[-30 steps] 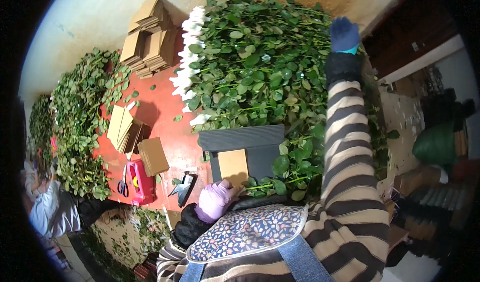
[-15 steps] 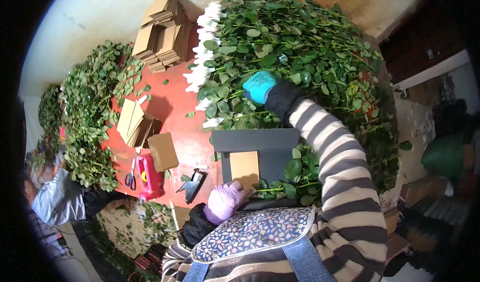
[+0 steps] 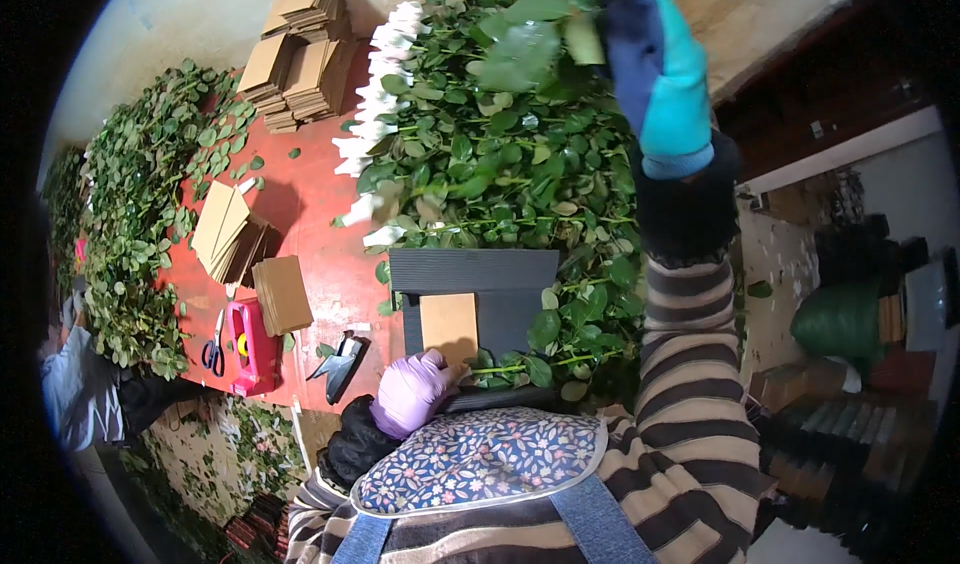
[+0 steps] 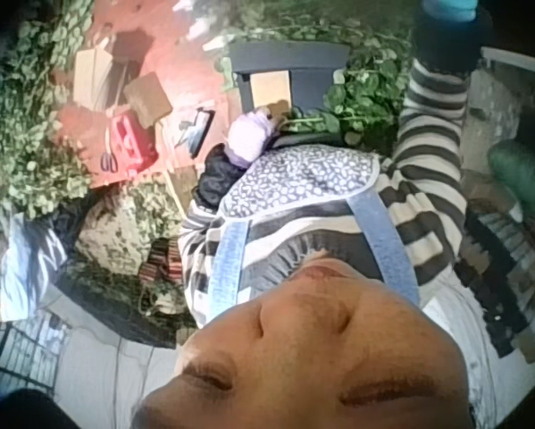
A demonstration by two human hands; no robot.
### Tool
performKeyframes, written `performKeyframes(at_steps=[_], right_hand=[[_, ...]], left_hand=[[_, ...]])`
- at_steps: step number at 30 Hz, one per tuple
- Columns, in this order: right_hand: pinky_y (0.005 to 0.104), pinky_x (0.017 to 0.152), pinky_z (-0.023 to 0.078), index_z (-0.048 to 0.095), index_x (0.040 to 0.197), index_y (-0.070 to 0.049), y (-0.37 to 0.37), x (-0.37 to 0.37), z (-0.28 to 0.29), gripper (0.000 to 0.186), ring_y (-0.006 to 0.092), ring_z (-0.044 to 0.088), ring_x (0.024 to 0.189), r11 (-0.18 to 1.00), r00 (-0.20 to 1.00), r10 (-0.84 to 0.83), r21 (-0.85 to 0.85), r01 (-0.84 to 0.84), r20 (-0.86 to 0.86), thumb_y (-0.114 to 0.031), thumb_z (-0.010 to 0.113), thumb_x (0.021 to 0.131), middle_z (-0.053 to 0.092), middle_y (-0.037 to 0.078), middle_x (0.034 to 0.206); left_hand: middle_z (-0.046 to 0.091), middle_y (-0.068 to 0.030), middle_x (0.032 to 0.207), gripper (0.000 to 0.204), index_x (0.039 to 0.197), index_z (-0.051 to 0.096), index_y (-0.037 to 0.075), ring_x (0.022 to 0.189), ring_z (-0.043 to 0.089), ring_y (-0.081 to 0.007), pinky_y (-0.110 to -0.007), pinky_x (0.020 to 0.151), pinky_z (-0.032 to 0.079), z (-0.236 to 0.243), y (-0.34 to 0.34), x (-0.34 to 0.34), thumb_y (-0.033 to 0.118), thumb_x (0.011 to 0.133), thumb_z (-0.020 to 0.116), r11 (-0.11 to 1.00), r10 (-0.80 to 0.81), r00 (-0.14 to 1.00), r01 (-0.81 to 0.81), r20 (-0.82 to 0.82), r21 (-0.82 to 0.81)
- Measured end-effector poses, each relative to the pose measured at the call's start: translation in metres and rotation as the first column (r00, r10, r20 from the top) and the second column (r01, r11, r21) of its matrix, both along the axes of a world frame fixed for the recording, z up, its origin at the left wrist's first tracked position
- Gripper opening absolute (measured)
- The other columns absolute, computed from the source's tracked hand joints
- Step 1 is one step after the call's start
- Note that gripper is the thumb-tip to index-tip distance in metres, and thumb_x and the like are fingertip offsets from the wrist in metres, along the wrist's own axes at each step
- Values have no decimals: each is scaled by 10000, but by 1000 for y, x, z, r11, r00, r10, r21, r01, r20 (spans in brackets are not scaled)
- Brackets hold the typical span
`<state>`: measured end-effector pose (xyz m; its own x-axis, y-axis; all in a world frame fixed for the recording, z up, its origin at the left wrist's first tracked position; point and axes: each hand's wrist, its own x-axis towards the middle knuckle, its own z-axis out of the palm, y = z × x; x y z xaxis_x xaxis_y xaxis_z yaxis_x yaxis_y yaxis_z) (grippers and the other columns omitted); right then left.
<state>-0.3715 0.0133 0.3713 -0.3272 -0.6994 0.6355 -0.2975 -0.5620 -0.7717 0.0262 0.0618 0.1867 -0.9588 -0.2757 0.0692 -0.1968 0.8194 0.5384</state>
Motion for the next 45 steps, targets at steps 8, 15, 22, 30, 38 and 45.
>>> performKeyframes(at_steps=[8, 15, 22, 30, 38, 45], right_hand=[[370, 743, 545, 666, 1040, -52, 2, 63, -36, 294, 269, 683, 781, 807, 622, 244, 512, 294, -744, -310, 529, 1009, 684, 168, 819], [453, 767, 525, 683, 1000, -84, -19, 53, -133, 267, 363, 658, 853, 739, 586, 393, 622, 258, -709, -327, 593, 936, 689, 155, 931], [421, 721, 526, 685, 971, -119, -55, 69, -227, 196, 298, 665, 834, 757, -1, 564, 516, 400, -826, -281, 637, 870, 665, 97, 869], [370, 713, 538, 694, 1076, -64, -24, -2, -96, 314, 229, 666, 831, 741, 923, -367, 635, 219, 110, -334, 581, 961, 702, 105, 932], [459, 1081, 432, 539, 1354, 26, 89, 26, 42, 443, 322, 594, 1177, 835, 796, -493, 66, 546, -350, -217, 552, 985, 592, 178, 1327], [355, 1012, 469, 554, 1338, 37, 79, -121, -61, 387, 262, 598, 1155, 598, 662, -598, 300, 744, -452, -157, 541, 1004, 618, 131, 1267]], left_hand=[[552, -98, 828, 254, 1101, 685, 147, 705, 619, -275, -403, 530, 482, 2, 2, 1, 200, 852, 688, 1000, 9, 1000, -10, -17, -14], [547, -100, 827, 187, 1046, 681, 120, 721, 613, -274, -408, 551, 482, 2, 4, 1, 190, 875, 656, 1000, 16, 1000, -16, -5, -25], [553, -71, 860, 332, 1142, 688, 173, 729, 628, -260, -393, 541, 495, -1, 3, 2, 218, 815, 729, 1000, 8, 1000, -8, -2, -23], [545, -91, 831, 133, 951, 688, 109, 717, 612, -258, -390, 565, 490, -1, 7, -1, 199, 866, 637, 999, 46, 996, -48, -71, -21], [551, -94, 829, 117, 896, 669, 111, 705, 630, -257, -396, 560, 498, -13, 6, -2, 220, 855, 650, 996, 35, 999, -37, -40, -76], [563, -106, 835, 173, 1033, 664, 104, 704, 627, -265, -402, 568, 497, -13, 5, -3, 170, 878, 627, 996, 10, 995, -19, -99, -92]])
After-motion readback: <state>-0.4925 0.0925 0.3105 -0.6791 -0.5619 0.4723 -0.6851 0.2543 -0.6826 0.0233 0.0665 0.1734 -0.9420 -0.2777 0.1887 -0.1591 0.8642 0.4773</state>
